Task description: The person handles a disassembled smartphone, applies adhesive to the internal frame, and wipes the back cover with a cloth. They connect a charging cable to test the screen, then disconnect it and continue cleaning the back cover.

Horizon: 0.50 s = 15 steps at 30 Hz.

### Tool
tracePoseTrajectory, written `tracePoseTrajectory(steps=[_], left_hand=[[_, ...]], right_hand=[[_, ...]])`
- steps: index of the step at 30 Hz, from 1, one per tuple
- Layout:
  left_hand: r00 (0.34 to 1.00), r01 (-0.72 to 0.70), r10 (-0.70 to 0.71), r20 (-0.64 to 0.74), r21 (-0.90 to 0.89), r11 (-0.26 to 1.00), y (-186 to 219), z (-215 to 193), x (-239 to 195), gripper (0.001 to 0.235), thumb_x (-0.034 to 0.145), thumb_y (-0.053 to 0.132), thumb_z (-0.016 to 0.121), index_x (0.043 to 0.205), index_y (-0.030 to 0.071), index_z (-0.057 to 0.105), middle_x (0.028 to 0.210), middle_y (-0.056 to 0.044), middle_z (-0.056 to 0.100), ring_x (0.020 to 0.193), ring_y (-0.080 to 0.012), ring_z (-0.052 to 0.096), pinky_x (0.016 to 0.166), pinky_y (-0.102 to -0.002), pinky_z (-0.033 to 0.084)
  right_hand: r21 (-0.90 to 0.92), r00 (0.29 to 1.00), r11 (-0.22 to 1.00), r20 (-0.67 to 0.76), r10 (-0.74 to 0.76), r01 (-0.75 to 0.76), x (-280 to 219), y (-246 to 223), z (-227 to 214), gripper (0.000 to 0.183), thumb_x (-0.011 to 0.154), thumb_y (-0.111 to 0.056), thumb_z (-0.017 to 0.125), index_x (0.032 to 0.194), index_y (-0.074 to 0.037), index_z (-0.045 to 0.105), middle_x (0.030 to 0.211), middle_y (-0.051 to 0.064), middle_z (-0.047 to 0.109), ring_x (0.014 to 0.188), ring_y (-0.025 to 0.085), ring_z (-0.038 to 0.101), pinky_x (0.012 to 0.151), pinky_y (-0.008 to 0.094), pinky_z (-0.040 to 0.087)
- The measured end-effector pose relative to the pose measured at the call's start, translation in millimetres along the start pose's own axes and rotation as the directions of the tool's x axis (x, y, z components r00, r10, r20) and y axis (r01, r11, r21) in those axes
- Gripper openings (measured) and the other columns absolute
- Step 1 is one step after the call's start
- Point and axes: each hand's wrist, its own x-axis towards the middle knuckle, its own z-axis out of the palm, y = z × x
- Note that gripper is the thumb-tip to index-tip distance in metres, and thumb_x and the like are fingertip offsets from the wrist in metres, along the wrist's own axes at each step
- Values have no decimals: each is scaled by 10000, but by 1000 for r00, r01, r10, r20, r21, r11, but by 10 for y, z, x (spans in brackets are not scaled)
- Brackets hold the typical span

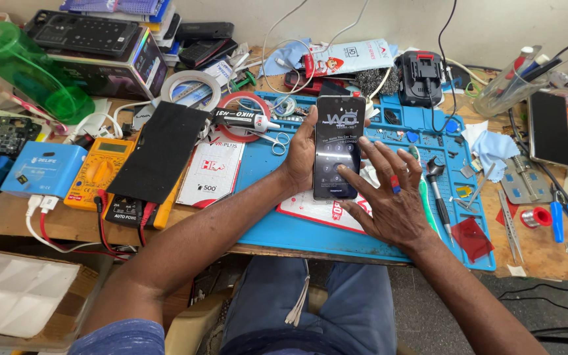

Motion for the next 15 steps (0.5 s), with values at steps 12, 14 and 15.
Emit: tracePoseTrajectory(steps=[12,14,15], left_hand=[[999,34,-33,-20,27,999,-2,-3,-17,830,1057,716,272,1429,19,526,1175,-188,677,1051,-312,714,919,-452,606],[999,39,-39,-6,17,999,-6,2,-19,851,1053,723,271,1443,8,517,1187,-203,681,1062,-307,712,937,-445,604],[999,43,-43,0,9,999,-5,3,-19,862,1051,725,269,1461,6,511,1187,-200,680,1065,-303,712,938,-445,605]], right_hand=[[-1,999,999,10,47,-47,113,23,26,639,939,-606,600,1477,-262,567,1674,191,225,1543,336,181,1248,534,80],[65,998,996,-20,64,-63,60,45,21,623,956,-595,590,1462,-232,587,1678,195,246,1551,336,183,1258,535,81],[66,997,996,-29,67,-65,30,57,20,569,960,-588,593,1416,-249,618,1672,172,276,1552,320,199,1266,530,87]])
